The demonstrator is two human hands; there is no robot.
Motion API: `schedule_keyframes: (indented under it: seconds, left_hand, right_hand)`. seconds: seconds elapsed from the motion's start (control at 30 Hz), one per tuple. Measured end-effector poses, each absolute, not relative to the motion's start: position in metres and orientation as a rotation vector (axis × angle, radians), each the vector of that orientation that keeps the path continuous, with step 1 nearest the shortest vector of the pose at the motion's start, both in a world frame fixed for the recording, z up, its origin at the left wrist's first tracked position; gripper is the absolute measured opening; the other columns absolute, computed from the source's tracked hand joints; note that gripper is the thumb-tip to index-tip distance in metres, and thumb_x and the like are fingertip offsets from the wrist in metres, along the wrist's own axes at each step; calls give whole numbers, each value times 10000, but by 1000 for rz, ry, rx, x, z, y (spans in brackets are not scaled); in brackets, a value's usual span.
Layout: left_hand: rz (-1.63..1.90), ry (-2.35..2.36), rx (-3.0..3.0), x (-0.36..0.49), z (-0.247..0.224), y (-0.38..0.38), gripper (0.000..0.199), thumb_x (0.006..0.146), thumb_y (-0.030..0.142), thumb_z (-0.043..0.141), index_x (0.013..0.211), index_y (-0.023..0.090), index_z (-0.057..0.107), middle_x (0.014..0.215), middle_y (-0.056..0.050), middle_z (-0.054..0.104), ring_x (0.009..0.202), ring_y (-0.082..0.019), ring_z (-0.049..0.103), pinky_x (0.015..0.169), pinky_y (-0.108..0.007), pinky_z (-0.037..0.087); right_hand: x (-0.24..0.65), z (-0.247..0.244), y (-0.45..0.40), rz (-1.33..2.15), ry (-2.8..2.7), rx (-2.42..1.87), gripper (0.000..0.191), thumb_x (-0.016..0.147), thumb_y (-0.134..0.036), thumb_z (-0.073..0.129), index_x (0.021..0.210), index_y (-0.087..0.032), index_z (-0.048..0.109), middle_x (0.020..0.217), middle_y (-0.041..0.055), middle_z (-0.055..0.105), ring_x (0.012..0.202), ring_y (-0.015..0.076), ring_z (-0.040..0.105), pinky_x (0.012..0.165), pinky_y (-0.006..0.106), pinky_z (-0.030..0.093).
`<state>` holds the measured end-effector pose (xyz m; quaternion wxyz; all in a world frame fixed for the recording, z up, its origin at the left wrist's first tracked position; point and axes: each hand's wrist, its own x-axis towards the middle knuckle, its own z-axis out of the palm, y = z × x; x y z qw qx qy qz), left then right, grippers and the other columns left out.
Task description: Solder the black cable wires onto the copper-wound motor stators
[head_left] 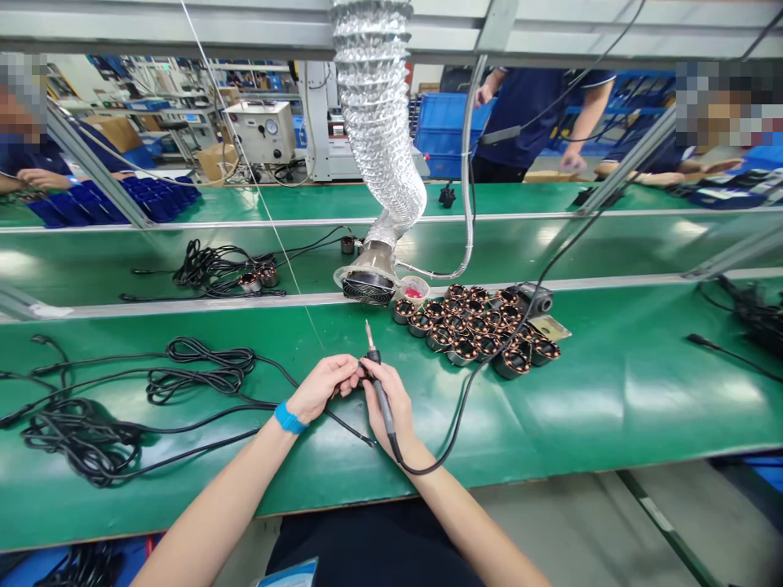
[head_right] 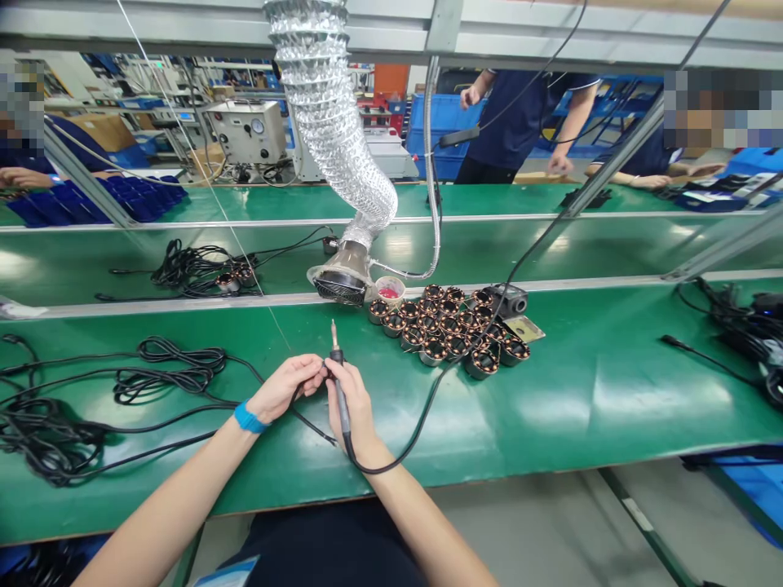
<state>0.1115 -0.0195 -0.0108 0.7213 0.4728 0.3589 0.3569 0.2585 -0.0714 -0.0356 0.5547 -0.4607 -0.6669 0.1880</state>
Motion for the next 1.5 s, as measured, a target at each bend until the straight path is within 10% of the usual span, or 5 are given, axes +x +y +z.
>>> schedule_keyframes:
  seconds: [0.47,0.63,0.93,1.33,1.5]
  left_hand:
    - [1070,1359,1408,72,-4,55,446,740,569,666,756,123,682,737,-50,649,660,-135,496,609,-242,350]
    - [1190,1538,1332,57,14,53,629,640,587,731,1028,94,688,908,-78,668,683,-131,491,595,-241,341]
    - [879,1269,1713,71,26,-67,429,939,474,446,827,160,715,900,-82,669,654,-147,549,639,-265,424]
    - [372,1195,2371,72,-13,-95,306,937,413,518,1112,247,707,893,-55,696,754,-193,635,684,-278,425]
    - [504,1272,2217,77,-13,-91,299,926,411,534,849,207,739,785,-48,648,670,-166,578,654,-273,402]
  right_hand:
    - [352,-26,-75,-285,-1689,-1380,465,936,-150,495,1391,-244,490,1192,138,608,1076,257,620,904,424,544]
    - [396,-28,-68,-351,-1709,-1597,423,969,-225,438,1389,-196,484,1194,164,597,1066,285,604,882,453,536]
    - [411,-41,-52,-396,-1838,-1652,410,966,-193,374,1354,-179,506,1140,160,586,1036,294,554,874,462,483]
    - [320,-42,-95,164,-1758,-1270,386,943,-138,482,1309,-252,525,1118,100,551,963,201,623,844,370,560]
    - [294,-39,-103,368,-1815,-1155,439,931,-103,507,1337,-271,492,1165,93,545,1050,191,614,910,352,552]
